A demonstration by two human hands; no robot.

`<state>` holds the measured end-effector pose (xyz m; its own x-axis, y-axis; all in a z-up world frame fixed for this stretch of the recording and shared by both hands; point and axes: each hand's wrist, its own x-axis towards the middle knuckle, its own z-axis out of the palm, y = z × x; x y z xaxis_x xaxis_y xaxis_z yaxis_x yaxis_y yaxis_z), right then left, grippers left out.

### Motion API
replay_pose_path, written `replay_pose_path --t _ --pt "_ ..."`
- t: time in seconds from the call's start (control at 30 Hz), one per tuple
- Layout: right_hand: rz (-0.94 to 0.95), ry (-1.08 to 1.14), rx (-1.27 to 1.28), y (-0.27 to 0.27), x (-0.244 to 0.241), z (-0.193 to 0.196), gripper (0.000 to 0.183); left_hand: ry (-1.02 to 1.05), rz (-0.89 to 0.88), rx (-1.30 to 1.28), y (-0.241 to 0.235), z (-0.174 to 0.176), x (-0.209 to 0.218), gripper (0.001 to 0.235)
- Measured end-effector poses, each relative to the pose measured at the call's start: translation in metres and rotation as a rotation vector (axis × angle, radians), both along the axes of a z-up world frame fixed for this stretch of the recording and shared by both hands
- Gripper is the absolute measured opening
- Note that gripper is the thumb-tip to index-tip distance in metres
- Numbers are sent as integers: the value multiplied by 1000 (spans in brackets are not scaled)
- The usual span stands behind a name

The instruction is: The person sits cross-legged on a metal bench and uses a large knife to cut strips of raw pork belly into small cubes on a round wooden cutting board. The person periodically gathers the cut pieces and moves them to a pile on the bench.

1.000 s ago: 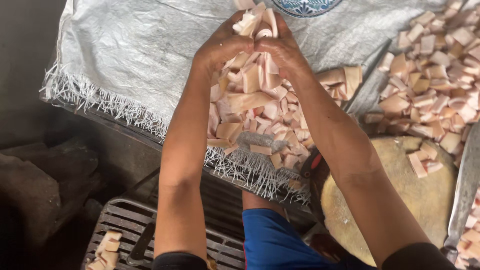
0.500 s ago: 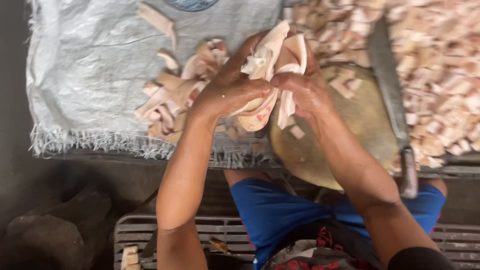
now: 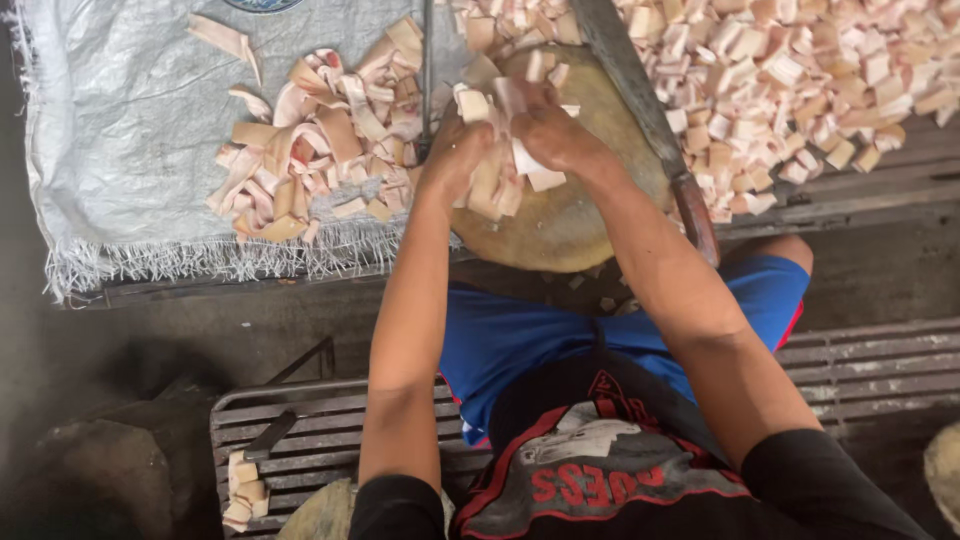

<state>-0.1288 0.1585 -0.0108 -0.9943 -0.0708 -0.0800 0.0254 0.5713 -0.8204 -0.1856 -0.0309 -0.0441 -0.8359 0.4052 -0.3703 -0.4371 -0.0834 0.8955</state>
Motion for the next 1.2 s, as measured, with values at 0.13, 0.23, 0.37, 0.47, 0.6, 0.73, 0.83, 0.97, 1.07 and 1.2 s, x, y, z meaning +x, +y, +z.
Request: replay_pose_path --t 0.13,0.23,0.37,0.47,0.6,0.73,0.83,0.97,1.07,1.2 --pt "69 54 280 -5 26 25 87 620 -61 -629 17 3 6 53" --pt "25 116 491 -13 55 32 82 1045 -138 -1211 21 10 31 46" --pt "-206 201 478 21 97 29 35 590 -30 -422 10 39 59 51" --pt "-410 451 361 90 147 17 24 563 58 -124 4 71 73 49" --pt "-367 200 329 127 180 -8 62 341 84 -129 6 100 89 66" --pt "-366 80 172 138 181 -3 53 783 -172 -221 59 92 110 83" --pt "-387 -315 -237 145 179 17 43 791 -341 -765 102 58 139 95" --pt "-361 -160 -483 142 199 32 31 1001 -448 -968 104 13 159 74" --pt "-448 -91 -407 127 232 29 30 1095 -401 -839 86 -8 169 44" --pt "-475 -1 -649 123 263 28 31 1137 -417 -785 96 -13 161 37"
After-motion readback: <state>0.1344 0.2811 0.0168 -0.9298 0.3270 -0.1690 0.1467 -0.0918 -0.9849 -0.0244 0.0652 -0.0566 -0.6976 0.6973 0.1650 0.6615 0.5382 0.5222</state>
